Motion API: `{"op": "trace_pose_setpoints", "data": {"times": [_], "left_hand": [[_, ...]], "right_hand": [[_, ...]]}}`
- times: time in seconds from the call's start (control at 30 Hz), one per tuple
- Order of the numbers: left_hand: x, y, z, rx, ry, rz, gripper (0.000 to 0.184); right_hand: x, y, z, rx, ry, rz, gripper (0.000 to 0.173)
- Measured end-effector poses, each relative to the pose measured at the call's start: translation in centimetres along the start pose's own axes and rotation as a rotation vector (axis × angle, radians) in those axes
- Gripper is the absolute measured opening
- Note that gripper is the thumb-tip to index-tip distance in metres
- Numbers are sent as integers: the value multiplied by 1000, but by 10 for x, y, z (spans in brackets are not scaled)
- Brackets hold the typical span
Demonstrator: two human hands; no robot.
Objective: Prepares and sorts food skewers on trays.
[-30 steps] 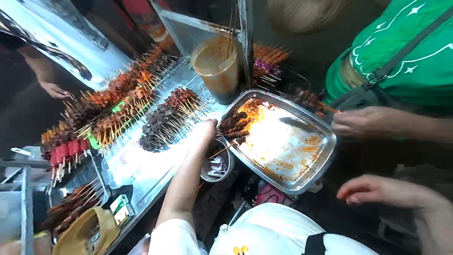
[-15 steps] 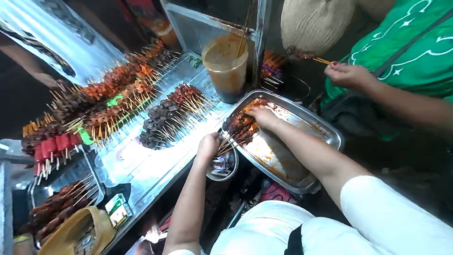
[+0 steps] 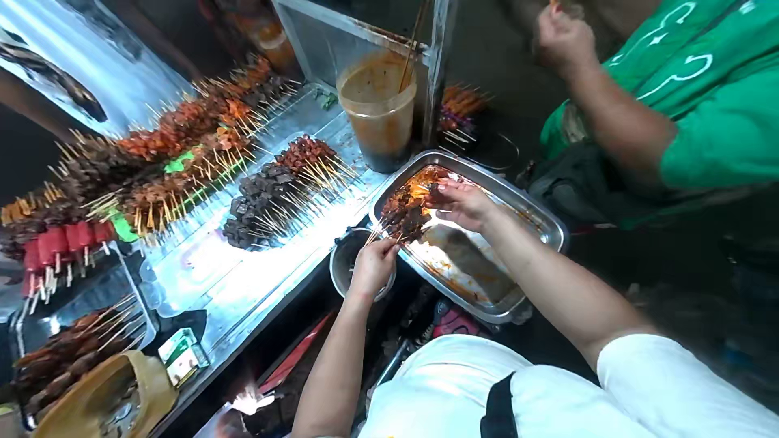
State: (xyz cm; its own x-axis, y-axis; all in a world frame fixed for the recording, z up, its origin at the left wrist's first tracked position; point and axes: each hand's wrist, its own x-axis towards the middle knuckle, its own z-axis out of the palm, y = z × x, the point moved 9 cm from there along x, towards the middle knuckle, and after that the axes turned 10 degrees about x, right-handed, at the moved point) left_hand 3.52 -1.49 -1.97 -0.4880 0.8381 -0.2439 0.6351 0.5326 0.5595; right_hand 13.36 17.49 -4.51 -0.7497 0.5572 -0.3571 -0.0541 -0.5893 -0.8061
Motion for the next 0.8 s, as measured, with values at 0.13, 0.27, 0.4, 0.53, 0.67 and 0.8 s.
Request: {"op": "trace_pose_setpoints", "data": {"times": [0.13, 0.27, 0.4, 0.53, 0.67, 0.8], "left_hand": [[-7, 10, 2, 23, 1, 14, 31], [-14, 19, -2, 48, 19, 31, 31], [-19, 24, -7, 69, 24, 57, 31], [-21, 24, -8, 58, 34, 72, 31], [-21, 24, -8, 44, 16, 75, 32], [-20, 23, -7, 26, 9, 104, 34]], "right_hand": [[-13, 6, -12, -51, 13, -51, 29], [-31, -7, 1, -131, -2, -121, 25], [-37, -12, 8, -243, 17, -157, 26], [-37, -7, 12, -219, 39, -101, 30], [-40, -4, 21, -183, 62, -76, 31], [-36, -2, 18, -257, 103, -72, 35]]}}
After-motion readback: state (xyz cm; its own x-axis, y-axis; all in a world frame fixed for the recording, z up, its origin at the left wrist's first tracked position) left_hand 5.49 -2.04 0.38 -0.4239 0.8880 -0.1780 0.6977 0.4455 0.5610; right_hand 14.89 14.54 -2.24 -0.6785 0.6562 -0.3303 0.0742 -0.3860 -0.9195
